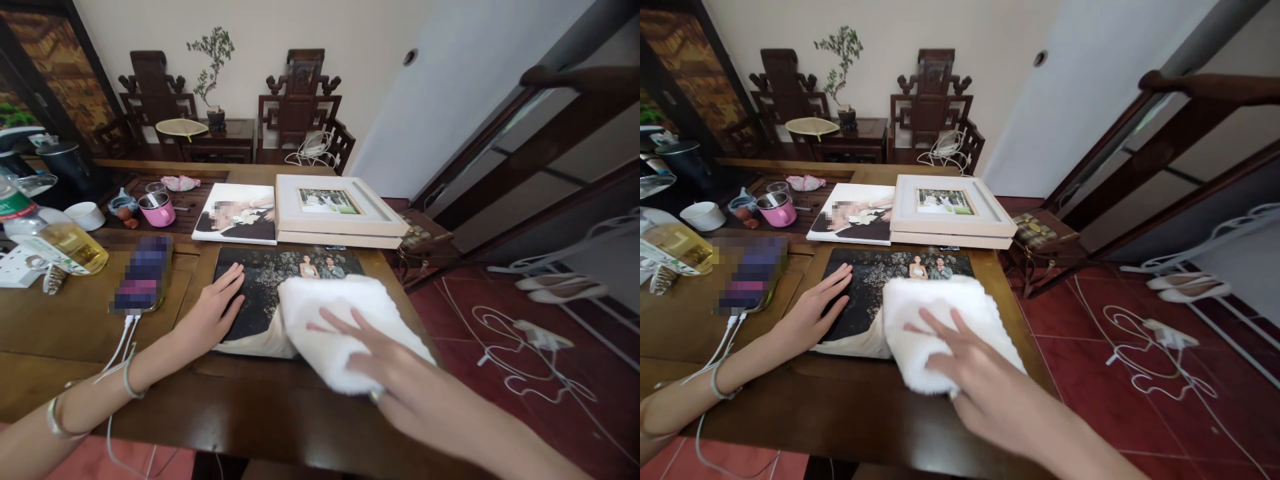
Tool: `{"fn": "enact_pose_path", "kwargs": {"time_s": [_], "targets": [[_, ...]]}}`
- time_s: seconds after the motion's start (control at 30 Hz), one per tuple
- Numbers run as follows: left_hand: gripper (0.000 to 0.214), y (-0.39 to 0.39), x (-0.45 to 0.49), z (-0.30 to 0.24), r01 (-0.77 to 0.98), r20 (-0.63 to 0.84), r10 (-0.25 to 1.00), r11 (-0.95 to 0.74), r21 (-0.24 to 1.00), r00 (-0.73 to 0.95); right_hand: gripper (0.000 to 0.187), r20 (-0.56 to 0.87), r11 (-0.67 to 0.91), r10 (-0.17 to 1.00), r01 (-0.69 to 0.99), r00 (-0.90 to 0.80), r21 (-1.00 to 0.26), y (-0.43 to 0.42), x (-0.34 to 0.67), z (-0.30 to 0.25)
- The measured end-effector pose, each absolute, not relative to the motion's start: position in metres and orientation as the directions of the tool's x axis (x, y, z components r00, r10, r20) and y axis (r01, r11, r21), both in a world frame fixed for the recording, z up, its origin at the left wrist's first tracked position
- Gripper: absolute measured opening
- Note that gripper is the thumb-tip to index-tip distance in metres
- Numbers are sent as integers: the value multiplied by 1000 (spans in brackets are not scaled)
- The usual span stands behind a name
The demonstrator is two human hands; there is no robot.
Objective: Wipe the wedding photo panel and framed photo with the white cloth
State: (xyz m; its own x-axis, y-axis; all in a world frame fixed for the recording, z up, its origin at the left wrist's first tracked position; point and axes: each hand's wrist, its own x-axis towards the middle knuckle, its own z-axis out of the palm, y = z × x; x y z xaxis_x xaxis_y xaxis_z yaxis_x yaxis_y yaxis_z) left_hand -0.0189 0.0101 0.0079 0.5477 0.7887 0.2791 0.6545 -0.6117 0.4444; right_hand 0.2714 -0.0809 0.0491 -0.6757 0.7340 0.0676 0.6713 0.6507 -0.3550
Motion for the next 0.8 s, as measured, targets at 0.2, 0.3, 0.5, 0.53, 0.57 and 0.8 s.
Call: {"fn": "enact_pose_path", "kwargs": {"time_s": [0.2, 0.3, 0.5, 0.53, 0.57, 0.8], "targets": [[41, 10, -19, 9, 635, 294, 778, -624, 455, 555, 51, 47, 583, 801, 761, -596, -283, 2, 266, 42], [41, 10, -19, 8, 635, 294, 779, -624, 456, 554, 52, 55, 598, 791, 751, -609, -280, 10, 260, 39], [41, 10, -19, 8, 643, 299, 775, -630, 436, 557, 44, 74, 699, 705, 673, -706, -240, -58, 246, 40], [41, 10, -19, 9, 646, 296, 775, -630, 431, 558, 42, 72, 721, 682, 652, -728, -235, -71, 244, 42], [41, 10, -19, 9, 648, 294, 775, -630, 428, 559, 40, 71, 740, 660, 631, -748, -232, -84, 242, 44], [40, 10, -19, 7, 649, 295, 776, -629, 428, 558, 38, 66, 782, 600, 567, -797, -259, -99, 236, 51]]}}
